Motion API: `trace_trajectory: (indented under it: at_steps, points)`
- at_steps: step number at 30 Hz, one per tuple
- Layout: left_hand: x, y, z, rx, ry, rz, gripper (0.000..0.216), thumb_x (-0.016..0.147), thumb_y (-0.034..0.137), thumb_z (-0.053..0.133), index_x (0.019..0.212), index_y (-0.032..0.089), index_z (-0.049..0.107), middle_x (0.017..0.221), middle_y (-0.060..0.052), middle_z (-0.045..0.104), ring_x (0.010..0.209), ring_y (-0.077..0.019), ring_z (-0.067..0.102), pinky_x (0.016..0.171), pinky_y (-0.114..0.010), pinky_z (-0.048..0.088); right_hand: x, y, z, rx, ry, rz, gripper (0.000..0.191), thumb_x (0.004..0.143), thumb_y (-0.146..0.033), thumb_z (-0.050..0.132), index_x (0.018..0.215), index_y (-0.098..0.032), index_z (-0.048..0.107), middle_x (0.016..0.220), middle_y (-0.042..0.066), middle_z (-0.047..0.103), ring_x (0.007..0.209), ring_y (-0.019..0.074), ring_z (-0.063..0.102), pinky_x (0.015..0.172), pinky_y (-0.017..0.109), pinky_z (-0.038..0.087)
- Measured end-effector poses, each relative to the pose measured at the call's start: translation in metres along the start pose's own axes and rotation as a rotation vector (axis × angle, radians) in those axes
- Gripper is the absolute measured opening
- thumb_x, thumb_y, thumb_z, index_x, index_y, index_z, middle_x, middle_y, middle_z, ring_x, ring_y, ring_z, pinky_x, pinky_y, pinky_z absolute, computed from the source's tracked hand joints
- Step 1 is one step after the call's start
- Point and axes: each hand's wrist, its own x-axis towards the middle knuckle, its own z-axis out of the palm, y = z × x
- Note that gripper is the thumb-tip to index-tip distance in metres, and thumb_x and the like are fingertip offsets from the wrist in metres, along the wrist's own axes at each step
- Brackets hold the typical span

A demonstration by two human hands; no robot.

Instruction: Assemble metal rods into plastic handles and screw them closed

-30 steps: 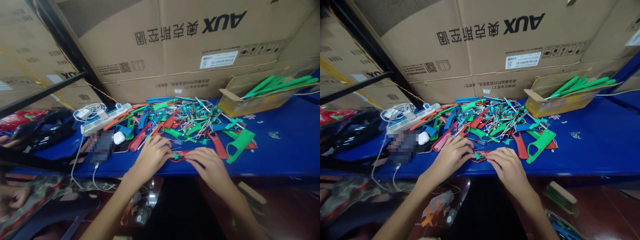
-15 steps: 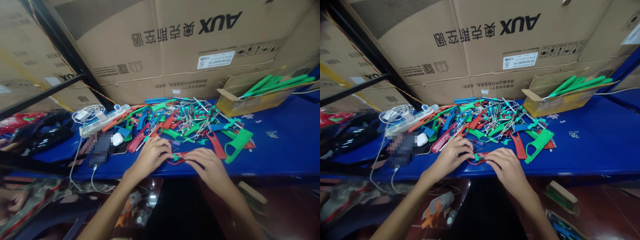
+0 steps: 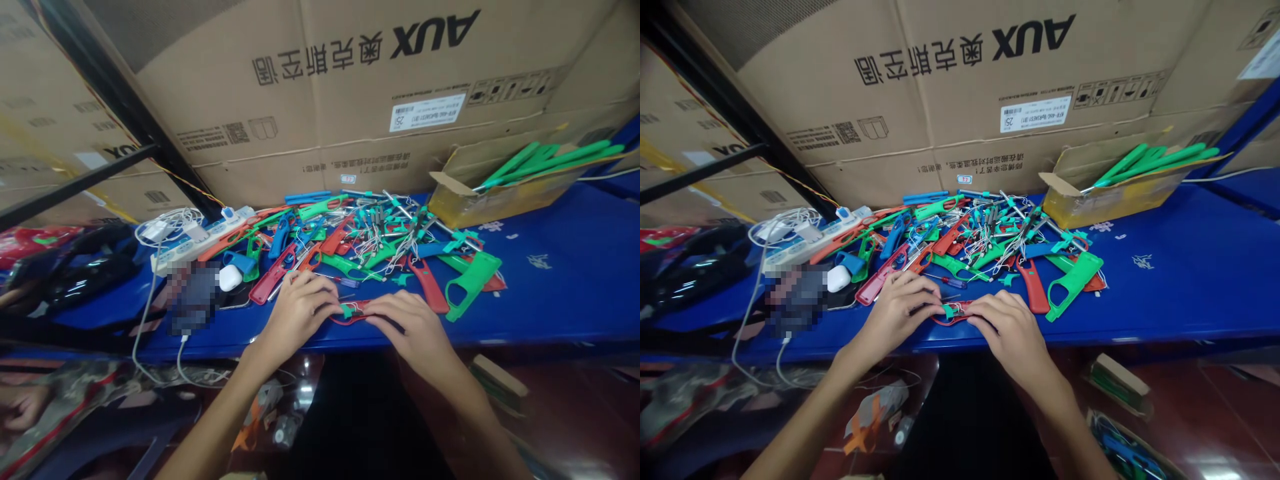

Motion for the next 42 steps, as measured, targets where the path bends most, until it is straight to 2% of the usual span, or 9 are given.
trace_trajectory:
  at_steps: [5, 14, 19, 23, 26, 29, 35, 42]
  points:
    - [-0.001, -0.003, 0.001, -0.020, -0.005, 0.031, 0.019, 0.099, 0.035, 0.064, 0.090, 0.024, 0.076, 0.105, 0.000, 0.075, 0.095, -0.0189, 0.059, 0.092, -0.039, 0.033, 0.001, -0.002, -0.001, 0.005, -0.003, 0.003, 0.012, 0.101, -0.025, 0.062, 0.101, -0.027, 0.073, 0.106, -0.001, 0.078, 0.090, 0.0207, 0.065, 0.082, 0.038, 0.044]
    - [0.005, -0.009, 0.001, -0.150, -0.082, -0.066, 0.020, 0.097, 0.037, 0.066, 0.088, 0.027, 0.080, 0.104, -0.001, 0.075, 0.095, -0.0199, 0.060, 0.089, -0.038, 0.038, 0.001, -0.004, -0.003, -0.006, -0.004, 0.007, 0.013, 0.102, -0.026, 0.061, 0.101, -0.027, 0.073, 0.105, -0.001, 0.078, 0.089, 0.0208, 0.064, 0.081, 0.039, 0.044]
    - [0.008, -0.011, 0.002, -0.241, -0.084, -0.093, 0.020, 0.096, 0.036, 0.067, 0.085, 0.024, 0.080, 0.101, -0.001, 0.074, 0.091, -0.0188, 0.062, 0.087, -0.036, 0.043, 0.002, -0.004, -0.003, 0.012, -0.011, 0.014, 0.010, 0.100, -0.024, 0.063, 0.102, -0.027, 0.073, 0.105, -0.002, 0.078, 0.088, 0.0199, 0.063, 0.085, 0.039, 0.043]
    - [0.008, -0.008, -0.002, -0.117, -0.117, -0.065, 0.017, 0.094, 0.038, 0.070, 0.087, 0.024, 0.077, 0.102, -0.001, 0.072, 0.093, -0.0194, 0.060, 0.085, -0.036, 0.039, 0.002, -0.004, -0.004, 0.017, -0.020, 0.018, 0.011, 0.101, -0.026, 0.061, 0.100, -0.026, 0.073, 0.106, -0.002, 0.078, 0.089, 0.0201, 0.064, 0.083, 0.039, 0.044]
    - [0.009, -0.004, -0.007, 0.105, -0.142, 0.024, 0.015, 0.092, 0.038, 0.072, 0.091, 0.024, 0.075, 0.102, -0.001, 0.071, 0.095, -0.0219, 0.057, 0.086, -0.037, 0.033, 0.002, -0.003, -0.004, 0.006, -0.019, 0.021, 0.013, 0.102, -0.027, 0.061, 0.101, -0.026, 0.073, 0.106, -0.001, 0.078, 0.089, 0.0206, 0.064, 0.082, 0.039, 0.044]
    - [0.013, -0.003, -0.011, 0.203, -0.191, 0.119, 0.014, 0.095, 0.036, 0.070, 0.092, 0.023, 0.072, 0.094, 0.000, 0.071, 0.091, -0.0210, 0.055, 0.087, -0.037, 0.031, 0.001, -0.004, -0.004, 0.009, -0.033, 0.029, 0.013, 0.102, -0.027, 0.061, 0.102, -0.027, 0.073, 0.107, -0.001, 0.078, 0.089, 0.0206, 0.064, 0.083, 0.039, 0.044]
    - [0.018, -0.010, -0.011, 0.094, -0.214, 0.100, 0.020, 0.096, 0.040, 0.068, 0.087, 0.023, 0.071, 0.086, 0.003, 0.072, 0.082, -0.0174, 0.055, 0.087, -0.034, 0.031, 0.000, -0.003, -0.004, 0.011, -0.032, 0.020, 0.017, 0.102, -0.028, 0.059, 0.103, -0.028, 0.075, 0.110, 0.000, 0.078, 0.092, 0.0214, 0.066, 0.084, 0.040, 0.046]
    - [0.015, -0.014, -0.008, -0.001, -0.184, 0.038, 0.024, 0.095, 0.045, 0.066, 0.085, 0.024, 0.074, 0.088, 0.002, 0.075, 0.083, -0.0177, 0.056, 0.086, -0.034, 0.031, 0.000, -0.003, -0.004, -0.021, -0.034, 0.015, 0.017, 0.103, -0.029, 0.057, 0.107, -0.027, 0.074, 0.113, 0.001, 0.077, 0.093, 0.0221, 0.066, 0.084, 0.040, 0.046]
